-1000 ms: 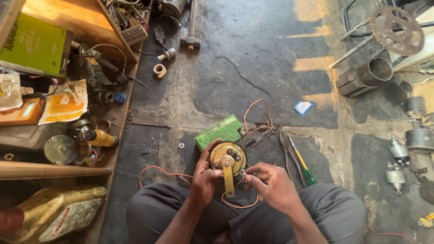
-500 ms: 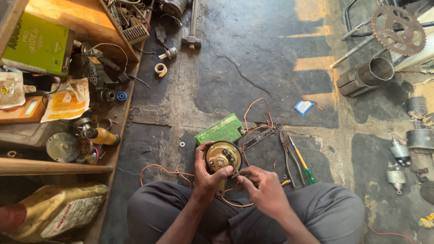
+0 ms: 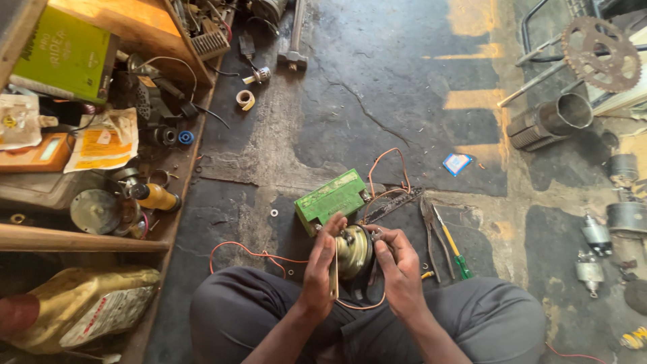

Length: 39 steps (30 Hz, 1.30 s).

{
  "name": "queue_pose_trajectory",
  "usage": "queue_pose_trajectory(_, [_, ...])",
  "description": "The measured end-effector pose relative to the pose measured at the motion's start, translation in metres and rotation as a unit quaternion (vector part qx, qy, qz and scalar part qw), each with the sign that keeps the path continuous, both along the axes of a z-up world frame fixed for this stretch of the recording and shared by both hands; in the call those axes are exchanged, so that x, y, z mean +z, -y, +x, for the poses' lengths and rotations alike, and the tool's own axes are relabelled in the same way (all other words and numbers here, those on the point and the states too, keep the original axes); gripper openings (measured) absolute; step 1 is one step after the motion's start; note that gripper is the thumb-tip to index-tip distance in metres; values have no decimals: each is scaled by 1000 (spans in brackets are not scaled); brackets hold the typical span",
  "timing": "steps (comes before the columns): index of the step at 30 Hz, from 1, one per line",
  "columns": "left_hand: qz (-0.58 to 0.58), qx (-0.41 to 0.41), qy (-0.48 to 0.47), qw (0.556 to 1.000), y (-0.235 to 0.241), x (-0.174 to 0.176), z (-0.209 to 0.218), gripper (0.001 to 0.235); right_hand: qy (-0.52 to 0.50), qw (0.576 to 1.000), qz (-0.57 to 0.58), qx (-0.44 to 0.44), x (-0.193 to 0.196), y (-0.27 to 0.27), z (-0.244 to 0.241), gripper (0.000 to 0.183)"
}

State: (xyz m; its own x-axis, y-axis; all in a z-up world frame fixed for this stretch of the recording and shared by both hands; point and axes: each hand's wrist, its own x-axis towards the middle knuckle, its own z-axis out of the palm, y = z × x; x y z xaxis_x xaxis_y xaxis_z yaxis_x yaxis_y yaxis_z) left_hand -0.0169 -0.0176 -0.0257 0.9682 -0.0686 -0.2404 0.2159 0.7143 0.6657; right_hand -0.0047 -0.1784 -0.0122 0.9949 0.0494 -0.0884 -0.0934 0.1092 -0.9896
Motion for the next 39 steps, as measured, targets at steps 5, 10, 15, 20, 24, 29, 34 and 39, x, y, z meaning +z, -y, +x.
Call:
queue_pose_trajectory(5, [-166, -124, 53, 977, -12, 9, -4, 78, -17, 997, -13, -71, 0, -3, 5, 22])
queue_pose_trajectory(10, [-62, -146, 14, 987, -14, 10, 1, 73, 2, 995, -85, -50, -3, -4, 6, 20])
queue_pose_trajectory(15, [126, -171, 63, 975, -14, 16, -2, 91, 20, 976, -215, -28, 0, -8, 6, 18])
queue_pose_trajectory(20, [51, -184, 41, 981, -15, 20, -4, 95, 22, 981, -190, -43, 8, -9, 8, 22])
queue_pose_trajectory(24, [49, -145, 9, 988, -20, 19, 0, 92, 86, 925, -367, -58, 34, 9, 9, 21])
queue_pose_trajectory(29, [100, -94, 27, 990, -24, 16, 5, 89, -83, 931, -347, 77, 75, 26, -4, 35])
queue_pose_trajectory(34, [43, -115, 28, 992, -26, 12, 4, 90, 101, 899, -422, 59, 91, 4, -21, 18])
queue_pose_trajectory(39, [59, -100, 45, 992, -26, 10, 4, 87, 162, 889, -424, 60, 103, 1, -24, 14])
